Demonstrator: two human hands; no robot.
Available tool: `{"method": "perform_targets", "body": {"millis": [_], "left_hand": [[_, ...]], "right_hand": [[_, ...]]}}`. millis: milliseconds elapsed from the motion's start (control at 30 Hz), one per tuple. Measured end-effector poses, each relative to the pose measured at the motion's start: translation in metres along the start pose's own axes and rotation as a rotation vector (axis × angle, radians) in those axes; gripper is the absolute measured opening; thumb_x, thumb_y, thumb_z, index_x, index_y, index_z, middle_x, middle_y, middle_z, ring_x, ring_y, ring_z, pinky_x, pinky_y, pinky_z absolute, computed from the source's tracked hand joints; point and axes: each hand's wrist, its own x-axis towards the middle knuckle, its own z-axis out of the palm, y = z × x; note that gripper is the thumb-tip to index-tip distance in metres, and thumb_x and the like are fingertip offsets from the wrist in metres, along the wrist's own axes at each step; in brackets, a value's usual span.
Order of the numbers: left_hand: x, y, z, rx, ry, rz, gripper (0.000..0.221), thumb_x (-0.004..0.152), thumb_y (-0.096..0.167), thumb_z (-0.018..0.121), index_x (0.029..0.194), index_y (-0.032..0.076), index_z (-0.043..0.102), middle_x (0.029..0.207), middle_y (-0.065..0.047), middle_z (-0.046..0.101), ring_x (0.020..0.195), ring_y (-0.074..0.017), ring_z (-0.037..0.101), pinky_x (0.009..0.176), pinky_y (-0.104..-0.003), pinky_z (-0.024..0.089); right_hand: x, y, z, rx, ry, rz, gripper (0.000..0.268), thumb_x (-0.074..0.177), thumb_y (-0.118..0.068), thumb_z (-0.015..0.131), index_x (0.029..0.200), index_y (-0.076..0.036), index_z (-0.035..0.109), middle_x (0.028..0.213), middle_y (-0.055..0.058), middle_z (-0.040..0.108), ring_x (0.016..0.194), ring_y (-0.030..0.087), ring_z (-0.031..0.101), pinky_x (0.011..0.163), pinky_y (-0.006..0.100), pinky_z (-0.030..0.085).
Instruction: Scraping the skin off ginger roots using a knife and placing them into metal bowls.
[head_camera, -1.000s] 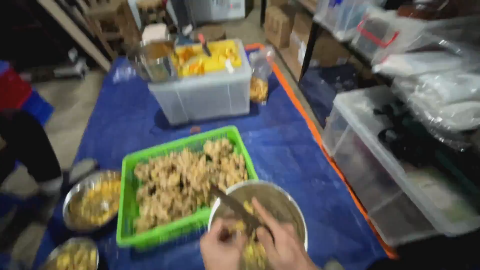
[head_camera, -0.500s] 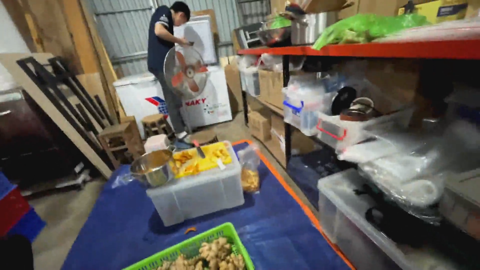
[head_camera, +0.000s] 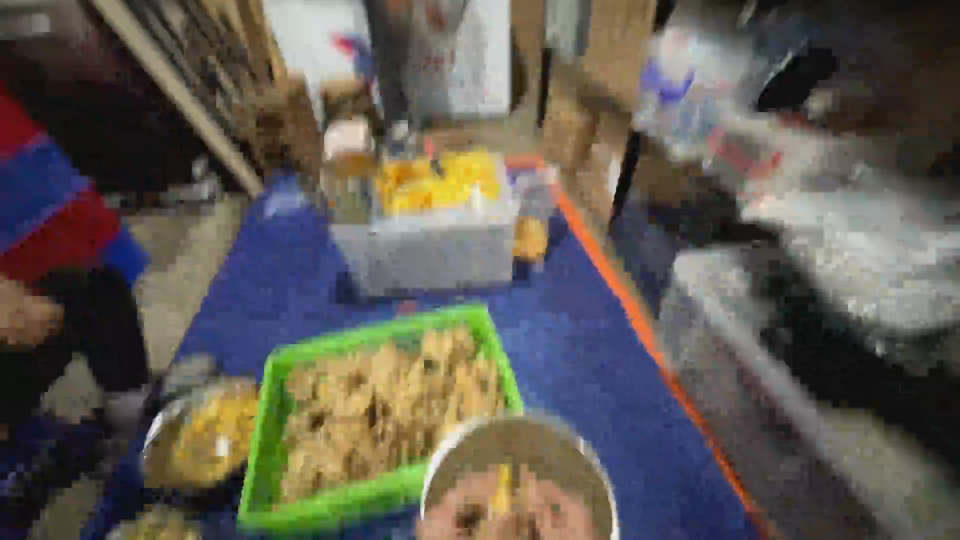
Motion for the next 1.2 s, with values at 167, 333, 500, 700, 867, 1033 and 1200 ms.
{"method": "perform_targets", "body": {"millis": [167, 333, 500, 700, 867, 1033, 1200], "left_hand": [[-0.014, -0.062, -0.005, -0.105, -0.038, -0.222, 0.019, 0.065, -0.003, 0.090, 0.082, 0.002, 0.084, 0.103, -0.015, 0.089, 0.097, -0.0172, 0.083, 0.074, -0.026, 0.070], [-0.010, -0.048, -0.006, -0.173, -0.067, -0.233, 0.023, 0.064, -0.010, 0.089, 0.082, 0.002, 0.083, 0.107, -0.019, 0.087, 0.102, -0.0213, 0.083, 0.077, -0.028, 0.070], [-0.008, -0.023, -0.009, -0.237, -0.124, -0.344, 0.023, 0.063, -0.011, 0.090, 0.080, 0.001, 0.080, 0.105, -0.019, 0.088, 0.102, -0.0265, 0.084, 0.084, -0.037, 0.071], [0.014, -0.020, -0.027, -0.026, -0.086, -0.513, 0.038, 0.069, -0.005, 0.090, 0.105, 0.007, 0.082, 0.107, -0.007, 0.090, 0.071, -0.0097, 0.069, 0.063, -0.026, 0.052], [0.010, -0.015, -0.030, -0.008, -0.035, -0.616, 0.029, 0.066, -0.003, 0.093, 0.091, 0.004, 0.082, 0.106, -0.012, 0.090, 0.089, -0.0188, 0.081, 0.078, -0.030, 0.066], [0.008, -0.017, -0.028, -0.105, 0.019, -0.575, 0.025, 0.069, 0.002, 0.091, 0.092, 0.001, 0.083, 0.105, -0.016, 0.089, 0.089, -0.0197, 0.081, 0.079, -0.032, 0.066], [0.004, -0.025, -0.026, -0.027, 0.033, -0.545, 0.029, 0.067, -0.002, 0.094, 0.095, 0.002, 0.086, 0.089, -0.011, 0.089, 0.076, -0.0140, 0.076, 0.073, -0.026, 0.064]], "right_hand": [[-0.025, -0.037, -0.017, 0.314, -0.145, 0.027, 0.051, 0.096, -0.037, 0.056, 0.141, -0.022, 0.072, 0.054, -0.001, 0.058, 0.052, 0.007, 0.049, 0.054, 0.025, 0.047], [-0.028, -0.052, -0.003, 0.795, -0.037, 0.379, 0.045, 0.098, -0.026, 0.060, 0.137, -0.008, 0.076, 0.054, 0.011, 0.052, 0.044, 0.015, 0.045, 0.040, 0.028, 0.034], [-0.028, -0.111, -0.034, 0.832, 0.028, 0.649, 0.057, 0.099, -0.049, 0.053, 0.123, -0.006, 0.081, 0.043, 0.014, 0.040, 0.031, 0.019, 0.035, 0.030, 0.032, 0.029], [-0.023, -0.103, -0.045, 0.612, -0.213, 0.476, 0.044, 0.104, -0.034, 0.046, 0.144, -0.023, 0.061, 0.072, 0.022, 0.073, 0.031, 0.018, 0.039, 0.029, 0.030, 0.028], [-0.029, -0.101, -0.050, 0.408, -0.308, 0.360, 0.036, 0.104, -0.031, 0.047, 0.125, -0.009, 0.066, 0.080, 0.017, 0.082, 0.035, 0.016, 0.045, 0.034, 0.028, 0.038], [-0.034, -0.109, -0.057, 0.183, -0.375, 0.343, 0.071, 0.104, -0.045, 0.039, 0.088, -0.001, 0.092, 0.044, 0.010, 0.056, 0.037, 0.016, 0.048, 0.042, 0.027, 0.040], [-0.030, -0.085, -0.045, 0.462, -0.515, 0.147, 0.070, 0.096, -0.050, 0.034, 0.161, -0.026, 0.038, 0.067, 0.015, 0.079, 0.034, 0.011, 0.042, 0.034, 0.025, 0.034]]}}
